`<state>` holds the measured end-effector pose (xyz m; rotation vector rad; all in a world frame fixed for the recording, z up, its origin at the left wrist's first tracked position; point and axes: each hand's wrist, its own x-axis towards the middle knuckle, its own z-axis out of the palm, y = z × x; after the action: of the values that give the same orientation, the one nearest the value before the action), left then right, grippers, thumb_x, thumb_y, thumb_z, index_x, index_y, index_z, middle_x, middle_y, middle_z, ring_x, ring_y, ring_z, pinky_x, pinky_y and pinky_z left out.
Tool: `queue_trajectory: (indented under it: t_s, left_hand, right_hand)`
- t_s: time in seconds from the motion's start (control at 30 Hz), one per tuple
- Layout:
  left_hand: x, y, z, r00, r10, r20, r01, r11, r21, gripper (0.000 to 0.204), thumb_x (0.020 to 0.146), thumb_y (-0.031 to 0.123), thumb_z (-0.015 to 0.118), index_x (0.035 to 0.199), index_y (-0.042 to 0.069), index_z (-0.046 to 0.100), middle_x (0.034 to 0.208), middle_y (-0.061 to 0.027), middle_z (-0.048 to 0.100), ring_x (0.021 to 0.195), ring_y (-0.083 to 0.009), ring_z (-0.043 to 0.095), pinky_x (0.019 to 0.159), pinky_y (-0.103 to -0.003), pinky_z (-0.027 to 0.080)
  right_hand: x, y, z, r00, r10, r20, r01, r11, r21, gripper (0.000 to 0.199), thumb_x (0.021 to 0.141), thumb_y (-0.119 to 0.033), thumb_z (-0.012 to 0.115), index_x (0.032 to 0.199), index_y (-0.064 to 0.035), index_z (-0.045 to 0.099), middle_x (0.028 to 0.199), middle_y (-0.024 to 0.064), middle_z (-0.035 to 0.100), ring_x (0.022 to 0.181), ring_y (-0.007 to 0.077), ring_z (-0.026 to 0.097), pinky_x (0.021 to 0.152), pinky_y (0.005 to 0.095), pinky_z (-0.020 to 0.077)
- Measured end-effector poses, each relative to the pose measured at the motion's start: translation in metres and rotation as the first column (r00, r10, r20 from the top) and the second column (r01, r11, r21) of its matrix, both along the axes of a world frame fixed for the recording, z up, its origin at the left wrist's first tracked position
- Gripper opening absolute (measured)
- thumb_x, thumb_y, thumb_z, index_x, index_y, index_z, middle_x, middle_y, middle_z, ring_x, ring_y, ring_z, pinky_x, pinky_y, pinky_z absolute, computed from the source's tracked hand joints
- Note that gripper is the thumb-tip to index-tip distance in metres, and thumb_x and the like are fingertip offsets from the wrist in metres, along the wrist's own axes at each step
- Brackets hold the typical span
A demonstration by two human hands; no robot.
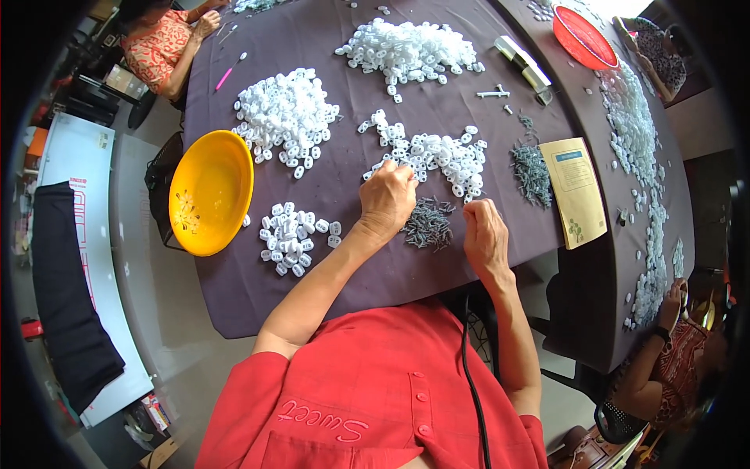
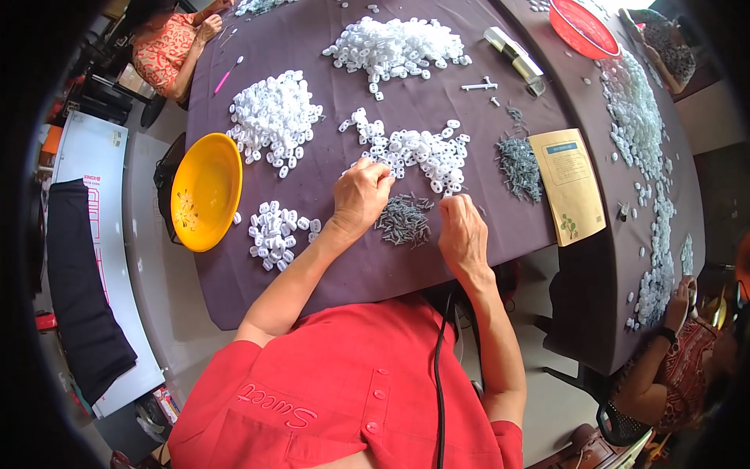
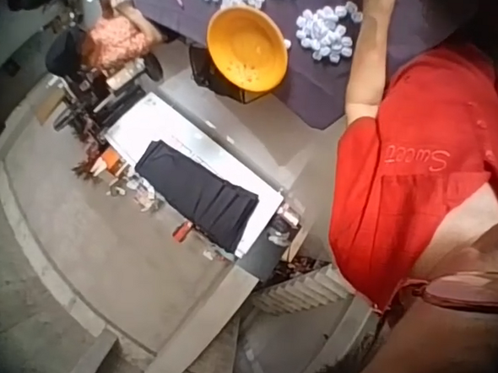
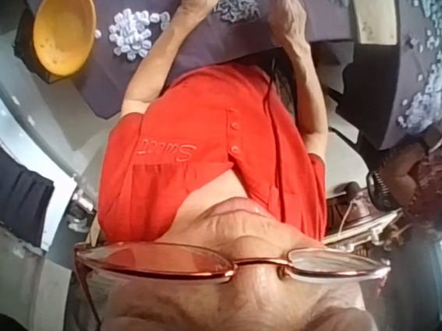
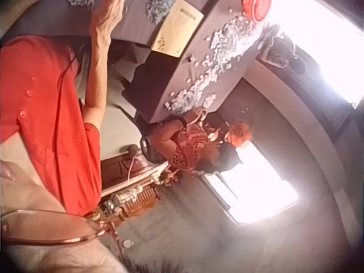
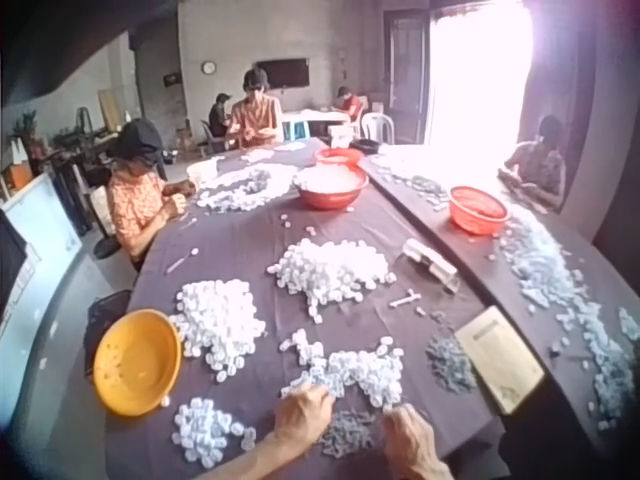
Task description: The person repeatedly picks up plastic cord lock casings and small plastic inserts from piles on the table and presses the components together by hand to assemble them.
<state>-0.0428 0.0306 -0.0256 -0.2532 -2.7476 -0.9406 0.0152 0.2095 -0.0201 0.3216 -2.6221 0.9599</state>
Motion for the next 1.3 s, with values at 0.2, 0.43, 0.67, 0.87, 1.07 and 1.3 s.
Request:
queue_trajectory:
  t_s: [0.2, 0.43, 0.67, 0.87, 1.07, 1.3]
  left_hand:
    - [-0.001, 0.005, 0.000, 0.999, -0.002, 0.036, 0.006, 0.996, -0.088, 0.009, 0.070, 0.015, 0.066, 0.071, 0.009, 0.060, 0.075, -0.0077, 0.056, 0.073, -0.0263, 0.058, 0.064, -0.038, 0.047]
    - [0.002, 0.004, 0.003, 0.999, -0.035, 0.037, 0.038, 0.995, -0.089, 0.006, 0.070, 0.010, 0.065, 0.071, 0.008, 0.059, 0.077, -0.0071, 0.055, 0.077, -0.0260, 0.057, 0.064, -0.037, 0.047]
    - [0.004, -0.002, 0.003, 0.990, -0.129, -0.055, 0.129, 0.992, -0.006, 0.008, 0.069, 0.006, 0.065, 0.074, 0.007, 0.058, 0.071, -0.0064, 0.057, 0.068, -0.0227, 0.058, 0.060, -0.033, 0.047]
    - [0.019, -0.011, 0.015, 0.871, -0.319, 0.374, -0.043, 0.709, 0.704, 0.009, 0.074, 0.002, 0.067, 0.080, 0.002, 0.060, 0.067, 0.0003, 0.060, 0.058, -0.0044, 0.053, 0.052, -0.018, 0.043]
    - [0.036, -0.012, 0.032, 0.878, -0.330, 0.348, -0.010, 0.713, 0.701, 0.007, 0.076, 0.002, 0.066, 0.080, 0.000, 0.060, 0.070, 0.0010, 0.059, 0.062, -0.0026, 0.053, 0.054, -0.017, 0.044]
    - [0.041, -0.008, 0.024, 0.889, -0.289, 0.356, -0.114, 0.612, 0.783, 0.005, 0.078, 0.004, 0.064, 0.079, 0.002, 0.060, 0.071, 0.0013, 0.060, 0.062, -0.0032, 0.053, 0.054, -0.018, 0.044]
  right_hand:
    - [0.007, -0.004, -0.005, 1.000, -0.005, -0.023, 0.004, 0.998, -0.069, 0.011, 0.079, 0.002, 0.053, 0.089, -0.0020, 0.056, 0.077, 0.0121, 0.053, 0.067, 0.0277, 0.056, 0.058, 0.0332, 0.0443]
    - [0.007, -0.005, -0.005, 0.999, -0.019, -0.028, 0.017, 0.998, -0.063, 0.009, 0.078, 0.001, 0.054, 0.086, -0.0021, 0.058, 0.078, 0.0110, 0.056, 0.069, 0.0270, 0.058, 0.060, 0.0323, 0.0462]
    - [0.007, -0.005, -0.006, 0.999, -0.023, -0.036, 0.020, 0.997, -0.073, 0.011, 0.078, 0.002, 0.054, 0.087, -0.0020, 0.058, 0.076, 0.0109, 0.056, 0.068, 0.0249, 0.058, 0.060, 0.0314, 0.0455]
    - [-0.002, -0.017, 0.011, 0.949, 0.051, 0.312, 0.118, 0.859, -0.498, 0.009, 0.081, 0.002, 0.055, 0.088, -0.0006, 0.058, 0.070, 0.0020, 0.056, 0.060, 0.0079, 0.053, 0.055, 0.0218, 0.0431]
    - [-0.002, -0.038, 0.014, 0.920, 0.207, 0.333, 0.074, 0.744, -0.664, 0.006, 0.082, 0.001, 0.056, 0.088, 0.0002, 0.057, 0.073, 0.0012, 0.058, 0.059, 0.0054, 0.053, 0.054, 0.0189, 0.0448]
    - [0.002, -0.047, 0.014, 0.907, 0.237, 0.347, 0.207, 0.468, -0.859, 0.006, 0.084, -0.001, 0.056, 0.089, 0.0011, 0.055, 0.073, 0.0031, 0.059, 0.062, 0.0079, 0.057, 0.056, 0.0209, 0.0478]
